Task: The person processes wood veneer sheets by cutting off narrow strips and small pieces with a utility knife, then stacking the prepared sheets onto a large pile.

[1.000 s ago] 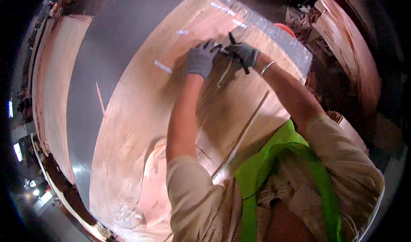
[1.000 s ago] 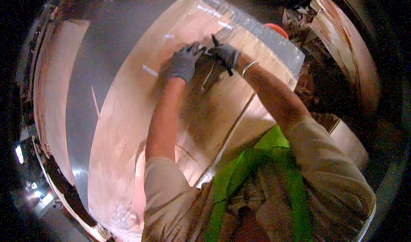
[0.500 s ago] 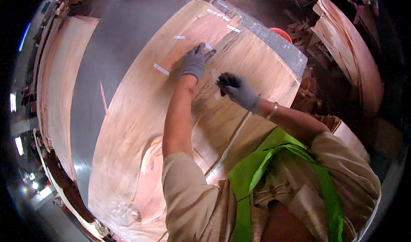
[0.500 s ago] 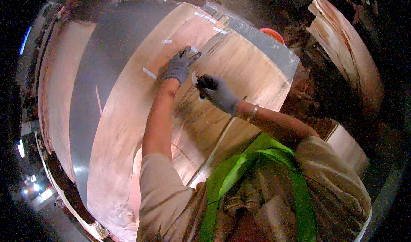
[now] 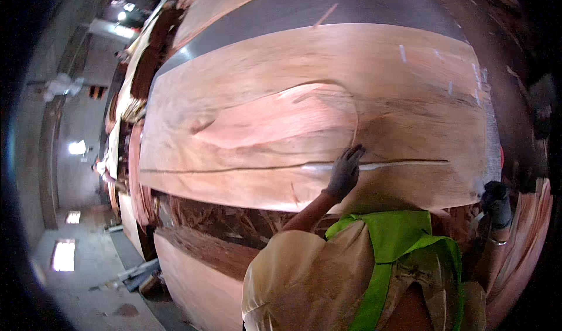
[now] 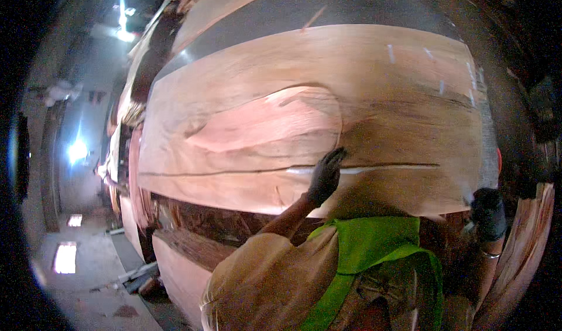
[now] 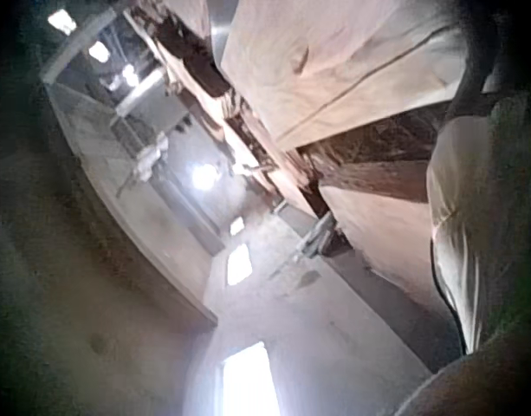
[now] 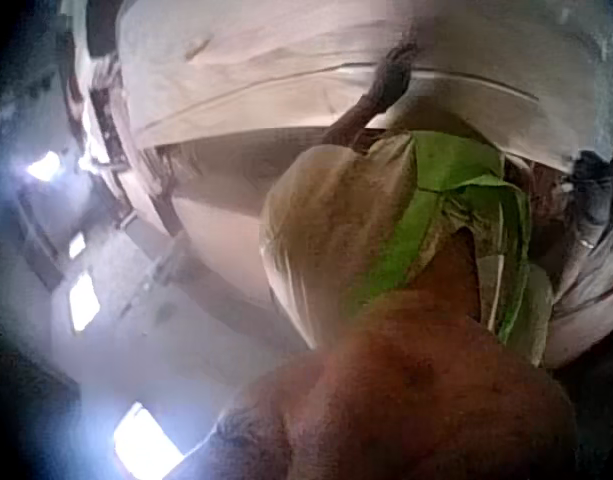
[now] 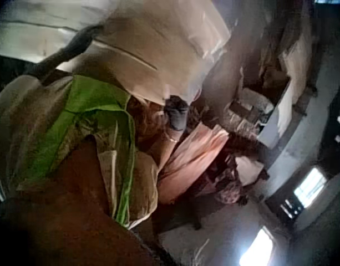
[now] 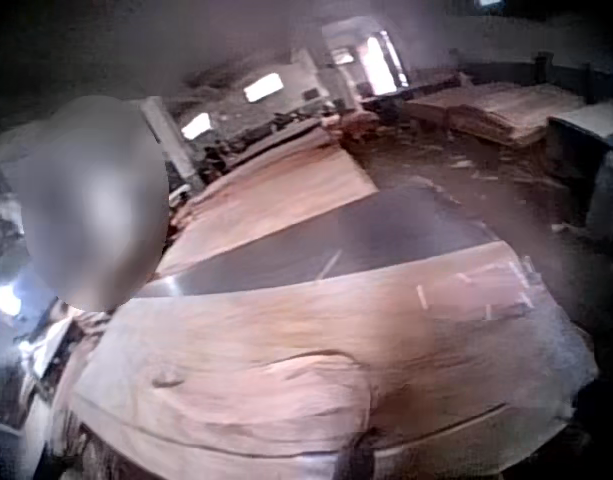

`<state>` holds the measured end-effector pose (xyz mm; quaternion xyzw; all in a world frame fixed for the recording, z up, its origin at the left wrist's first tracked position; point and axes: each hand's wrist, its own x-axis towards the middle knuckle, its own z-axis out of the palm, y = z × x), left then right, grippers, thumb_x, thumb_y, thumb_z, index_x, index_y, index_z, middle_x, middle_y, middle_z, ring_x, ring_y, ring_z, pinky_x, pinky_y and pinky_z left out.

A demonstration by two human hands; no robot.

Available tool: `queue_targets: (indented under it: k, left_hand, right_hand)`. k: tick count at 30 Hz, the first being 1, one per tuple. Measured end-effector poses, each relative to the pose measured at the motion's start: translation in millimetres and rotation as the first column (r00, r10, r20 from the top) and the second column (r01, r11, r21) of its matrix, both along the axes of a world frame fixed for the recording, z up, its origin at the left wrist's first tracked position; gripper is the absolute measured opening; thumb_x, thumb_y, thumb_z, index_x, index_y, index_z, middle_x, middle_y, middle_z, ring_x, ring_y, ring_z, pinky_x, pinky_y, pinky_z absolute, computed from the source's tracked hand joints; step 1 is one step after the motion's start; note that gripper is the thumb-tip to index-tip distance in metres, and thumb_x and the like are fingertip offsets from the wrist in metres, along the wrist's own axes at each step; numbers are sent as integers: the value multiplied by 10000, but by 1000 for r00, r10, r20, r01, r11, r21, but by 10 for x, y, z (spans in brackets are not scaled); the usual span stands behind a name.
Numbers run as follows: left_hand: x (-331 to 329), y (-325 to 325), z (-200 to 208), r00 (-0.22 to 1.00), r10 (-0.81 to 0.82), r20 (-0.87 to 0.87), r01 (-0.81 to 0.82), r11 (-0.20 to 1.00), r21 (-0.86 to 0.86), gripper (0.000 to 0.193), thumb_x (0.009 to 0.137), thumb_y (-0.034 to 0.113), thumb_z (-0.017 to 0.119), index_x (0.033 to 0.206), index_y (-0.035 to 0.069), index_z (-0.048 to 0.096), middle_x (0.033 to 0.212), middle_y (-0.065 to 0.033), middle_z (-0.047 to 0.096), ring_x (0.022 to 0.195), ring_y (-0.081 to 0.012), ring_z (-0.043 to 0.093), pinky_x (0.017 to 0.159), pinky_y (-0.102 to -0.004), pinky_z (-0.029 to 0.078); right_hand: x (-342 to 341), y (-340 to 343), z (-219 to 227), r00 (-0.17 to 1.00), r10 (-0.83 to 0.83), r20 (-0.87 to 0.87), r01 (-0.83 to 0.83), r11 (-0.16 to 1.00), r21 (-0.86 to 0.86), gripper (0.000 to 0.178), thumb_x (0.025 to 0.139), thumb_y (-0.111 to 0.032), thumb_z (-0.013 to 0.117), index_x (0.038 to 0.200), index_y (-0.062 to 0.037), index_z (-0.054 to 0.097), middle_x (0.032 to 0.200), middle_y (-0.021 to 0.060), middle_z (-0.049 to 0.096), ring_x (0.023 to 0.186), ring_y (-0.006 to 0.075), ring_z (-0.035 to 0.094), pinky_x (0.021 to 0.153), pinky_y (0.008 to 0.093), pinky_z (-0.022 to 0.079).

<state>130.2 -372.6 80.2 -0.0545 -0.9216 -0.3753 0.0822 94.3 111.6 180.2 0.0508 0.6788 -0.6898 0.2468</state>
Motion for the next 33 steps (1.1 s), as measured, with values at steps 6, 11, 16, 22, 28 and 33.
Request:
queue_targets:
  k: [6,11,16,22,28,33]
  left_hand:
    - [1381,-86,7,966,229,124,-213,969,-125,417,763,-1,458,1165,76,544,1234,-156,514,1052,-348,532,889,-418,446]
    - [2175,-336,2,946,279,163,-260,957,-128,425,764,62,529,1185,125,536,1266,-118,501,1082,-328,517,875,-426,446]
    - [2572,-731,-31,943,325,71,-303,928,-214,453,738,33,556,1183,118,548,1275,-136,498,1047,-345,544,854,-408,472]
    - [2738,-1592,1,891,454,24,-447,885,-131,379,804,59,490,1175,123,540,1265,-138,500,1023,-360,546,841,-436,463]
    - [2841,-3191,-45,807,590,29,-591,806,29,347,853,122,514,1199,102,515,1215,-172,533,938,-319,607,785,-396,501]
    - [2599,-4325,-286,833,215,509,-549,211,809,347,882,163,552,1209,55,511,974,-63,637,771,-165,636,617,-253,510]
  right_hand:
    - [739,-857,-224,671,741,0,-690,624,366,382,881,-211,559,1212,-34,489,1191,140,524,1072,204,470,972,369,308]
    - [1269,-1188,-552,494,856,-156,-726,504,468,395,881,-211,539,1226,-28,476,1200,123,507,1066,197,478,947,348,327]
    - [1549,-1490,-735,775,630,37,-594,707,384,323,884,-202,532,1156,-32,494,1104,105,512,966,193,481,857,344,338]
    - [1828,-2132,-1091,931,303,206,-358,869,342,242,887,-191,524,1073,-36,516,989,83,519,847,187,485,748,339,353]
    - [2059,-3085,-1288,973,57,223,-134,928,348,172,891,-180,517,989,-41,538,874,60,525,728,181,488,640,334,367]
    - [2204,-3703,-1108,976,-105,189,19,912,409,137,893,-170,510,920,-44,556,778,42,530,629,176,491,549,329,379]
